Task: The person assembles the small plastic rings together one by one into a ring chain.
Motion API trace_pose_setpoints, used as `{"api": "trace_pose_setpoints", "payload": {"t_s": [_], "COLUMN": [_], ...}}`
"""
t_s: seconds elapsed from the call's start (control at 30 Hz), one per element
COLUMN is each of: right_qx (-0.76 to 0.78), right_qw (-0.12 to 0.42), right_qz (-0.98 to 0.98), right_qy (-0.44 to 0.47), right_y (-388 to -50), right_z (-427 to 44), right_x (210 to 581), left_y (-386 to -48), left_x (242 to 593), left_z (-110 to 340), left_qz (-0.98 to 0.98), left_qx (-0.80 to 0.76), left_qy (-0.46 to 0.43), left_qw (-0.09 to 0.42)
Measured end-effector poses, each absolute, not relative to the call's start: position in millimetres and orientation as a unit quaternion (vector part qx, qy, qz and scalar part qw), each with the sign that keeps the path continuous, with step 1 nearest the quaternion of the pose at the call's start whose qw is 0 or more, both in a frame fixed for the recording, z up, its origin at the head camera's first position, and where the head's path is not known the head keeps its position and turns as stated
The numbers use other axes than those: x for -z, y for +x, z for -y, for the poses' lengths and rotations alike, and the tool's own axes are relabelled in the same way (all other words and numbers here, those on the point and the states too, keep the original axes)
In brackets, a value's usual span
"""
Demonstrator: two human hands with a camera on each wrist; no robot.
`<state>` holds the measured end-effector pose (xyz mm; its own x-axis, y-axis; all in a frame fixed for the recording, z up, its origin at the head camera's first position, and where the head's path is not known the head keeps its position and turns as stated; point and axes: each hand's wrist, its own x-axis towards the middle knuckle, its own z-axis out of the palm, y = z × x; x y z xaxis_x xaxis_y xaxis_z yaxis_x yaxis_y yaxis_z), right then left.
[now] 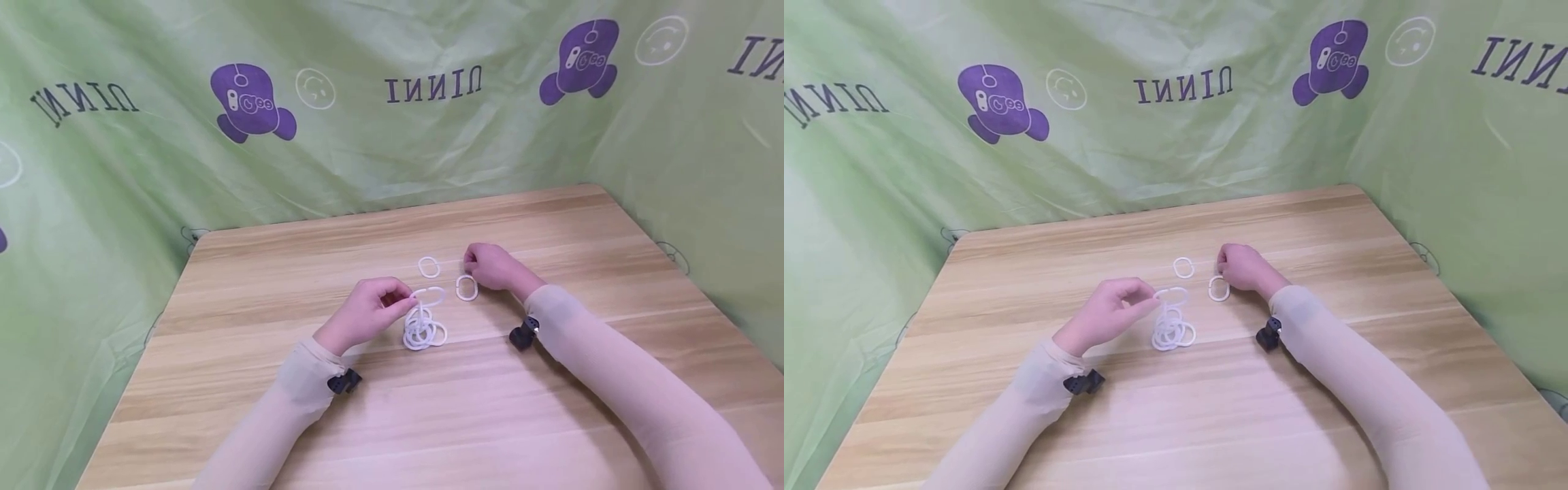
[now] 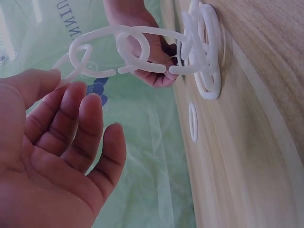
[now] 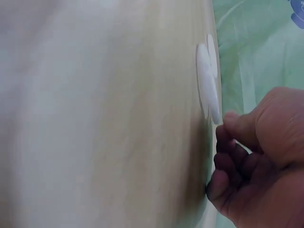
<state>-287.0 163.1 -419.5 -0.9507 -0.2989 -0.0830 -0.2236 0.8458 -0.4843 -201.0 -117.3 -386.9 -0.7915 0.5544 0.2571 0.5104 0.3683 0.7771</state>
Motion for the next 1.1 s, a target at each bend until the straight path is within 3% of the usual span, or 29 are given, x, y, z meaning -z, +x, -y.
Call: {"api": "trace_pose_setpoints", "payload": {"t_s": [0.5,0.83,1.1], "right_qx": [0.206,0.361,0.413], "right_qw": [0.088,0.055,0.006], "right_qz": [-0.958,-0.913,-0.879], "right_qy": [-0.178,-0.181,-0.237], "right_y": [-268.1,-230.1,-193.5], "right_z": [-159.6,-151.7,-141.1], "right_x": [417.1,391.1,359.6], "left_y": [-200.4,-202.3,-197.7], "left_x": [389.9,389.3,384.3], "left_z": [116.9,125.7,129.2], "left_qz": [-0.821,-0.838,-0.838], "left_qx": [-0.463,-0.449,-0.45], "left_qy": [0.331,0.309,0.307], "left_qw": [0.031,0.027,0.027]}}
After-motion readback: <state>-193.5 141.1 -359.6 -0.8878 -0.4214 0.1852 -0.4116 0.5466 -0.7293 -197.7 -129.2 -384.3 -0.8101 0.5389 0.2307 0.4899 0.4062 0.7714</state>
